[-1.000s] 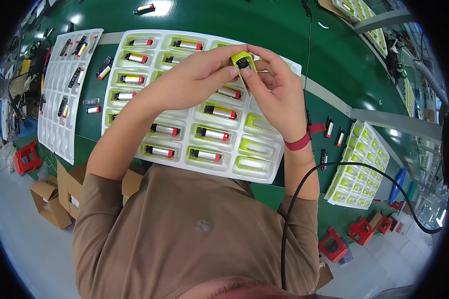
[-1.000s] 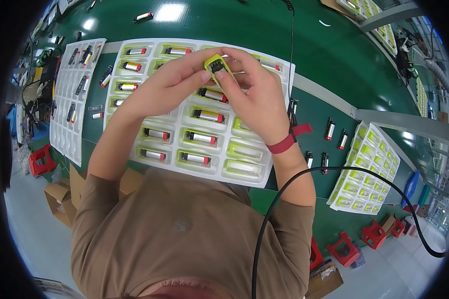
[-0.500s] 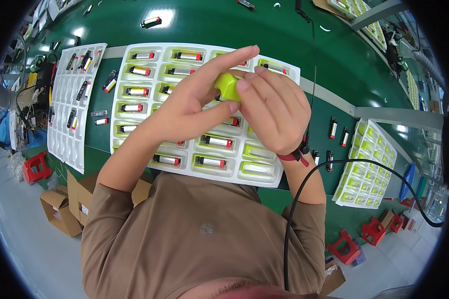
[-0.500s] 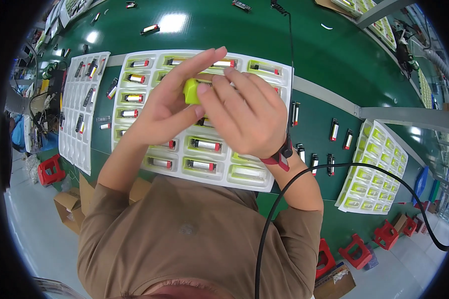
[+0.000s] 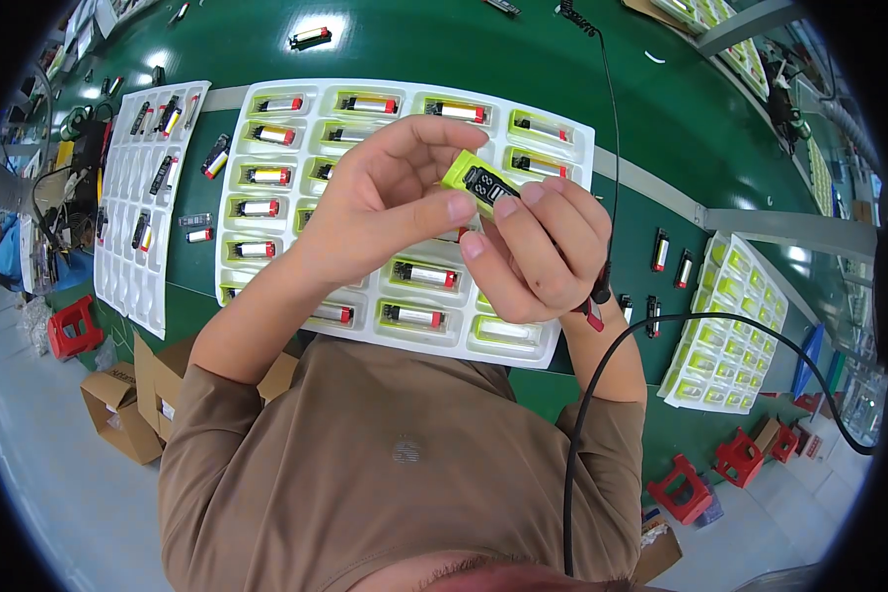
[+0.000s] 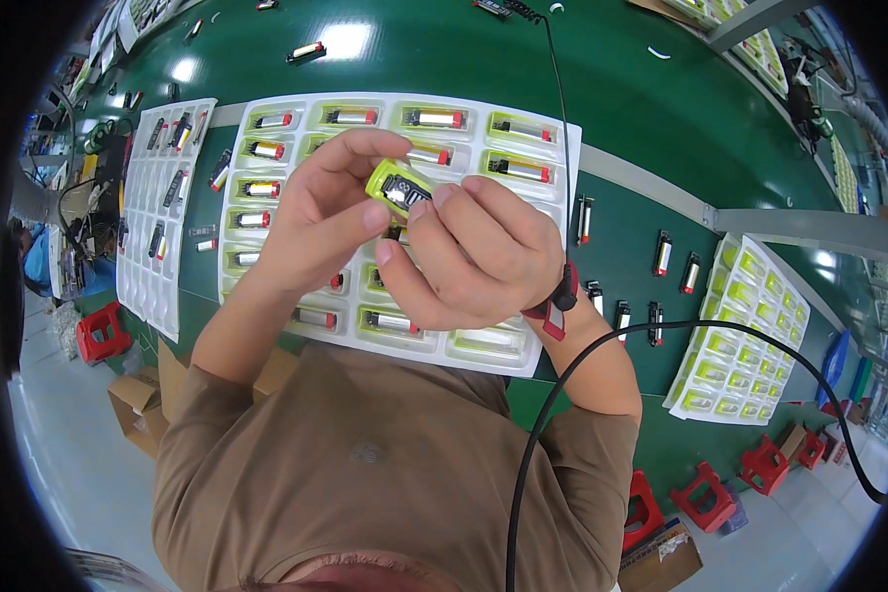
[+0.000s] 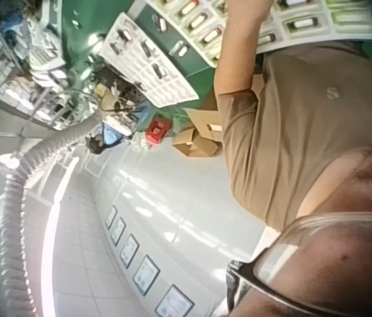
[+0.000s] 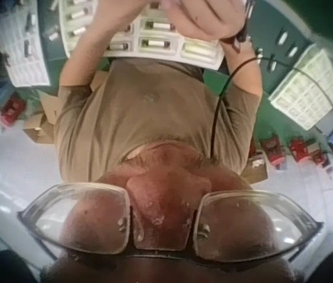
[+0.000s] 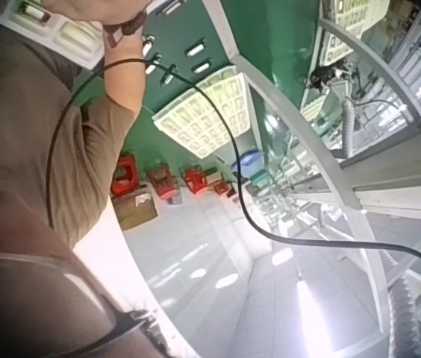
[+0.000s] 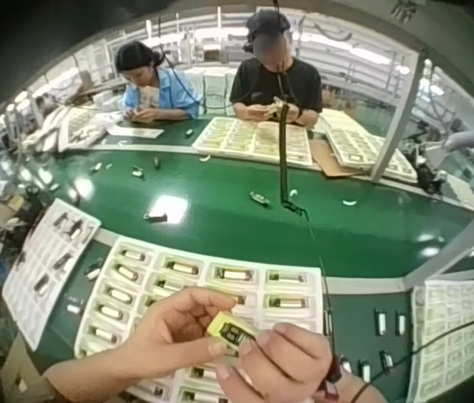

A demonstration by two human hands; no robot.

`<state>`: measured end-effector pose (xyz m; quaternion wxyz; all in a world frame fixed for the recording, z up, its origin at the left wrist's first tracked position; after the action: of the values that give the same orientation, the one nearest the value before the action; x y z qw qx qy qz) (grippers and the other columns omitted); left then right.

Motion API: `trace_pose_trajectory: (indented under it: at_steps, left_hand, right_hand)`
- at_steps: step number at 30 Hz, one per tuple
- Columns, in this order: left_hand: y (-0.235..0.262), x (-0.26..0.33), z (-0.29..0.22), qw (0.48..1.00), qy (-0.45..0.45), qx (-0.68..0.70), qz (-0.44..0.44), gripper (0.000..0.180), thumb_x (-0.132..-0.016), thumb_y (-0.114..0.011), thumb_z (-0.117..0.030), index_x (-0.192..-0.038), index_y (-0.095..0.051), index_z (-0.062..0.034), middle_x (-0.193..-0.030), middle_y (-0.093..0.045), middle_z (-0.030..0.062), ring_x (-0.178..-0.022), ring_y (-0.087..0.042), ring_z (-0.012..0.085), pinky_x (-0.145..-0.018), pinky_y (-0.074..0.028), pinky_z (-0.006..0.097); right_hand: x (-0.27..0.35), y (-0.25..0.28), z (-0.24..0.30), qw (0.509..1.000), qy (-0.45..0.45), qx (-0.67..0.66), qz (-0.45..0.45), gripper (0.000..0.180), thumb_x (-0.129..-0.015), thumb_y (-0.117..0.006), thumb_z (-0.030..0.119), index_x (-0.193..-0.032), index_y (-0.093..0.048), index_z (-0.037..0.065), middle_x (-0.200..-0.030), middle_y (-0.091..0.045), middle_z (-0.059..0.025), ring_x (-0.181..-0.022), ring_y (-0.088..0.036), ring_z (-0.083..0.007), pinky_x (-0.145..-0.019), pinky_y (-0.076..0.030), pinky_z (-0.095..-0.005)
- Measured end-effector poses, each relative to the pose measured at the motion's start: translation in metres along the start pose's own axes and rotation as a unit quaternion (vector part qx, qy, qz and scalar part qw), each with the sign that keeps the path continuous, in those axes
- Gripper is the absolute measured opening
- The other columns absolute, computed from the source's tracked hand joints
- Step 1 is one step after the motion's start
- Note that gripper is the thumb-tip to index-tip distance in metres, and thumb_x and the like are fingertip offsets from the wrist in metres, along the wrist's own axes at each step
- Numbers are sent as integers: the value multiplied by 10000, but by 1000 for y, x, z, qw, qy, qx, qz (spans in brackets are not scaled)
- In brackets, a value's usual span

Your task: The person assembles small electronic components by placing small rectangular batteries into green plastic housings by hand, then organizes the assembled components into a white tray.

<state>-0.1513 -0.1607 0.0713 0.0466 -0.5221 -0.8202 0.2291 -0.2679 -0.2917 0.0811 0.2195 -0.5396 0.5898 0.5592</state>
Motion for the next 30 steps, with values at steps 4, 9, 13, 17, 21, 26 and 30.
trace_pose_trajectory:
  at_steps: [4,9,13,17,21,26,30]
  left_hand:
    - [-2,-1,3,993,28,80,-83,452,-951,-666,-13,-1380,-523,-17,-1220,-644,75,-1108,-622,127,-953,-518,284]
    - [-6,-3,3,994,3,67,-91,423,-962,-660,-32,-1368,-540,-14,-1196,-665,67,-1094,-628,115,-958,-511,281]
    - [-6,-5,3,990,34,84,-111,415,-966,-664,-48,-1367,-562,-14,-1192,-674,65,-1075,-630,112,-935,-513,279]
    - [-3,-6,7,988,31,124,-81,446,-967,-668,-57,-1396,-552,-18,-1194,-677,61,-1058,-630,110,-917,-514,272]
    - [-5,-7,4,990,17,117,-78,472,-962,-671,-53,-1415,-544,-26,-1192,-677,55,-1040,-628,102,-902,-514,259]
    - [-6,-8,5,991,-12,87,-96,476,-955,-673,-43,-1414,-545,-24,-1182,-677,56,-1036,-626,96,-890,-514,252]
    - [-7,-7,5,991,-9,73,-113,477,-954,-673,-39,-1412,-544,-19,-1146,-681,54,-1007,-630,88,-874,-515,250]
  right_hand:
    - [3,-10,0,996,-45,-66,-28,294,-765,-747,54,-1041,-689,139,-1132,-633,-124,-1035,-657,-305,-746,-619,-346]
    - [4,-12,0,997,-34,-68,-31,241,-774,-748,23,-997,-676,74,-1133,-630,-142,-1032,-688,-339,-740,-624,-343]
    - [6,-11,0,996,-46,-77,-3,202,-772,-739,-19,-955,-667,31,-1135,-625,-174,-1045,-706,-385,-688,-624,-344]
    - [-5,0,-3,976,-151,-148,57,180,-783,-722,-59,-945,-668,-1,-1143,-616,-197,-1062,-702,-415,-645,-617,-354]
    - [-4,0,-4,971,-169,-161,40,174,-815,-707,-81,-978,-659,-42,-1150,-638,-223,-1064,-697,-437,-657,-618,-372]
    - [7,-8,-6,986,-107,-124,22,245,-840,-710,-60,-1069,-624,-53,-1259,-639,-288,-1081,-693,-443,-690,-624,-389]
    - [10,-7,-4,986,-110,-119,34,234,-846,-705,-59,-1064,-622,-50,-1253,-642,-291,-1081,-696,-438,-697,-626,-382]
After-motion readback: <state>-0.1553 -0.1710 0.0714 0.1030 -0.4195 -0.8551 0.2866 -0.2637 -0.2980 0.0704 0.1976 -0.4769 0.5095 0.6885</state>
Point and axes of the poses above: each hand's wrist, its own x-axis away from the middle knuckle, its own y-axis out of the back of the hand, z = x × y, the point moved 3 cm from there along -x, towards the middle knuckle
